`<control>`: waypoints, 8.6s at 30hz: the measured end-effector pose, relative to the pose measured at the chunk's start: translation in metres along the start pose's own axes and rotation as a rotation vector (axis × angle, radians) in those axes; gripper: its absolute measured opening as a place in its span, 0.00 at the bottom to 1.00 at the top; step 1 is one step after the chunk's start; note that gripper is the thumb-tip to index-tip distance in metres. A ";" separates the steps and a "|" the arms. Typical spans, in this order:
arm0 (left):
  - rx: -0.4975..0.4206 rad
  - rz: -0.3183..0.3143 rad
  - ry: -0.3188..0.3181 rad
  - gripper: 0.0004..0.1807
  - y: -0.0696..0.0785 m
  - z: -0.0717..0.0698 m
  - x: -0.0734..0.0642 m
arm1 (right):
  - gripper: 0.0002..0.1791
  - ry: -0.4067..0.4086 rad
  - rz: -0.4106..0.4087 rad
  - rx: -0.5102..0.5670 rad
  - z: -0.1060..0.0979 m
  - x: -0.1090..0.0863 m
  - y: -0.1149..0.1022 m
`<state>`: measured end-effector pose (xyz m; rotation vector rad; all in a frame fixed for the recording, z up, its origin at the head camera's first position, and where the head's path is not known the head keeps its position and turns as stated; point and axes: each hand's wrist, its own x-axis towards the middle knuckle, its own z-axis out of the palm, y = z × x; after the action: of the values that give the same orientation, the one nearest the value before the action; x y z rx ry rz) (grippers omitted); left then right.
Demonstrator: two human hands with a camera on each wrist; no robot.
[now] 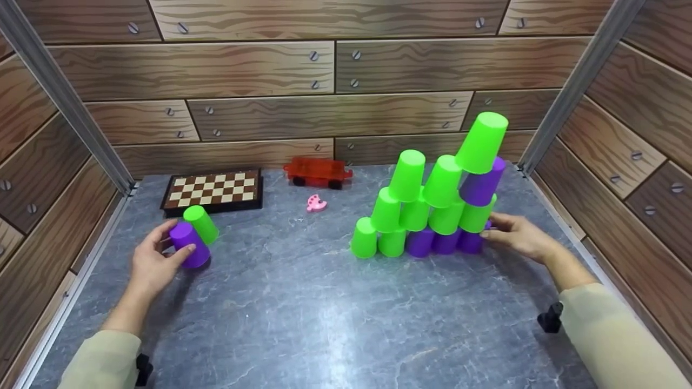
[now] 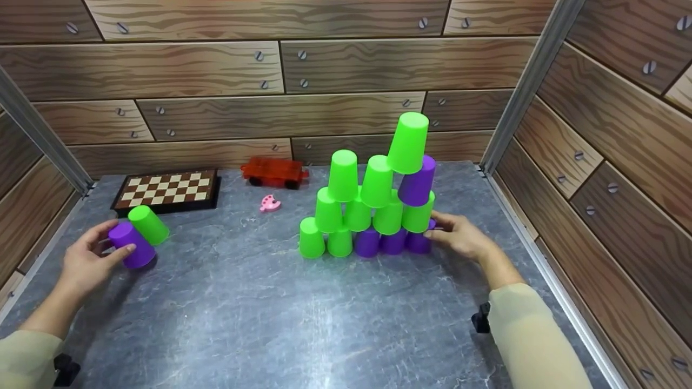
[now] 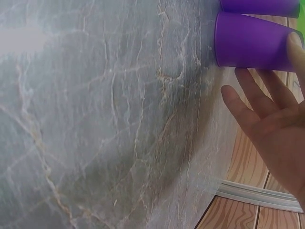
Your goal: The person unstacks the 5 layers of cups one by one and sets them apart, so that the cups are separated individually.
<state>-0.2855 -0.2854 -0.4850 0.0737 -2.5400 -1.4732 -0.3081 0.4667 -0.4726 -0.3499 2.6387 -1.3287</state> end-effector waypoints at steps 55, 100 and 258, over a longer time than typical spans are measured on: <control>-0.055 -0.063 -0.074 0.41 -0.009 0.010 0.006 | 0.35 0.011 0.003 -0.025 -0.001 0.000 0.001; -0.133 0.740 -0.284 0.36 0.328 0.193 0.020 | 0.35 0.022 0.004 -0.089 -0.001 -0.007 -0.001; 0.049 0.005 -0.005 0.39 -0.015 0.001 -0.062 | 0.36 0.020 -0.022 -0.070 0.003 -0.004 -0.003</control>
<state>-0.2261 -0.2836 -0.5077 0.0712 -2.5778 -1.4115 -0.3031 0.4634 -0.4721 -0.3777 2.7102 -1.2553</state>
